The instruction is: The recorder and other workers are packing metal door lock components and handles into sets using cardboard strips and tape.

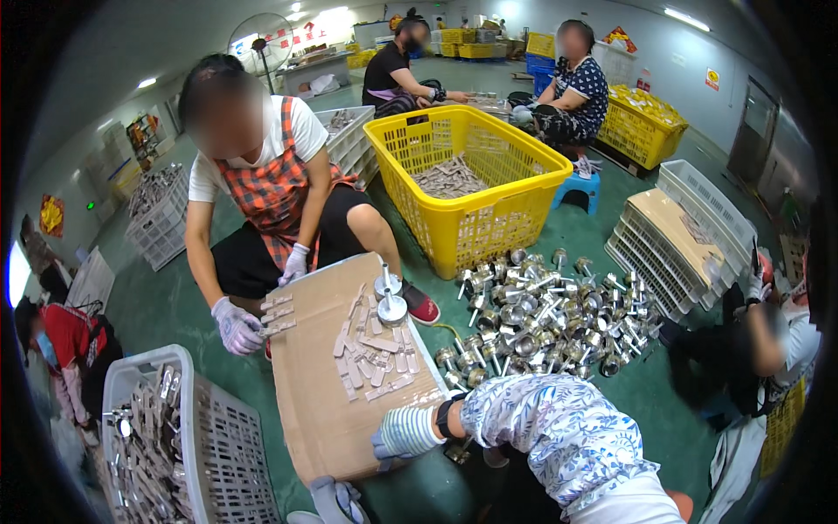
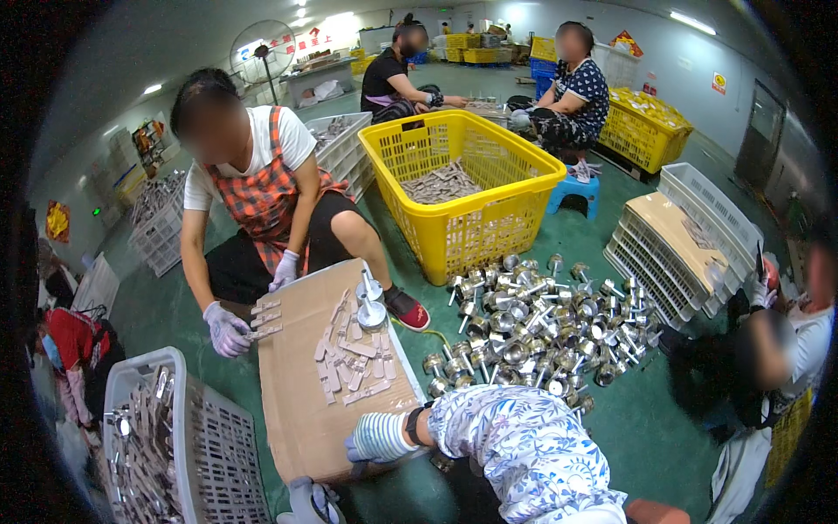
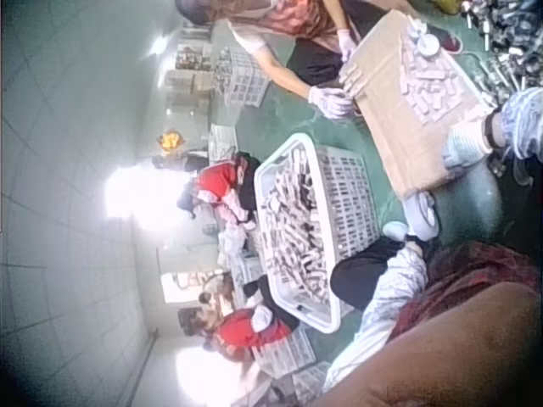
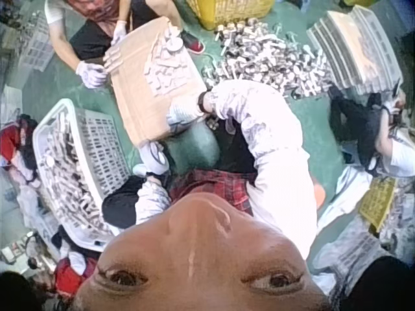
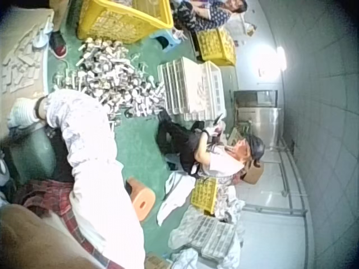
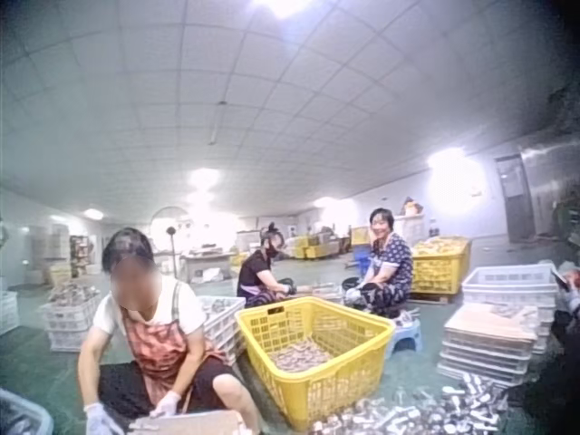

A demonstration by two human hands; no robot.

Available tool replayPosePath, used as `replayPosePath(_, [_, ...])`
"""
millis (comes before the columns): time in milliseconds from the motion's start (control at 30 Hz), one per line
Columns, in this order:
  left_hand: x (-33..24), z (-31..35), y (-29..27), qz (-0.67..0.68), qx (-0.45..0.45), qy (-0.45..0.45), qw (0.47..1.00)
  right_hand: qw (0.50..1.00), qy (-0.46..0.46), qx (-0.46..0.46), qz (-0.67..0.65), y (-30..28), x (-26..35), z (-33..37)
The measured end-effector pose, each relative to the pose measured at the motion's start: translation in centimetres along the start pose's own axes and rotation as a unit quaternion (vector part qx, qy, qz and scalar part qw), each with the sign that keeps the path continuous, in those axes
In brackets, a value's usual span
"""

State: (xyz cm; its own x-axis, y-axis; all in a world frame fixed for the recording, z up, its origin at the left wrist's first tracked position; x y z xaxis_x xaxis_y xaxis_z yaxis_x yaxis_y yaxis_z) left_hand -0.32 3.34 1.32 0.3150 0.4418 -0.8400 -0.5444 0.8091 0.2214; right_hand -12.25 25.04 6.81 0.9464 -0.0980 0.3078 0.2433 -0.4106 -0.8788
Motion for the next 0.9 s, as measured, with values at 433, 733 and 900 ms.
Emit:
replayPosePath(433, [-3.5,3.8,2.7,-0.272,0.08,0.337,0.898,0.999,0.009,0.031,-0.01,0.0,-0.2,-0.2])
replayPosePath(733, [-5.4,4.9,3.4,-0.384,0.108,0.553,0.731,1.0,0.005,0.024,0.009,-0.4,0.1,-0.3])
replayPosePath(900, [-3.4,3.1,2.2,-0.289,0.096,0.332,0.893,1.0,-0.009,0.01,0.01,-0.7,0.2,-0.5])
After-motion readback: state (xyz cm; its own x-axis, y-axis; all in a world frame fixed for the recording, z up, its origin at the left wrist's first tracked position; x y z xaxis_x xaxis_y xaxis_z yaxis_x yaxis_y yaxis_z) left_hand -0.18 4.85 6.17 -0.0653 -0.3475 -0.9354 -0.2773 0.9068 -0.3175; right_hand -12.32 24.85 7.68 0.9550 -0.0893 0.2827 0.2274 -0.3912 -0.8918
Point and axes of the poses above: each hand's wrist, its own z-axis away from the middle knuckle, its own y-axis out of the palm, x = y × z, the point moved 3 cm from there along -z, towards the middle knuckle, and after that the axes turned 11 degrees about -x, right-handed, at the moved point
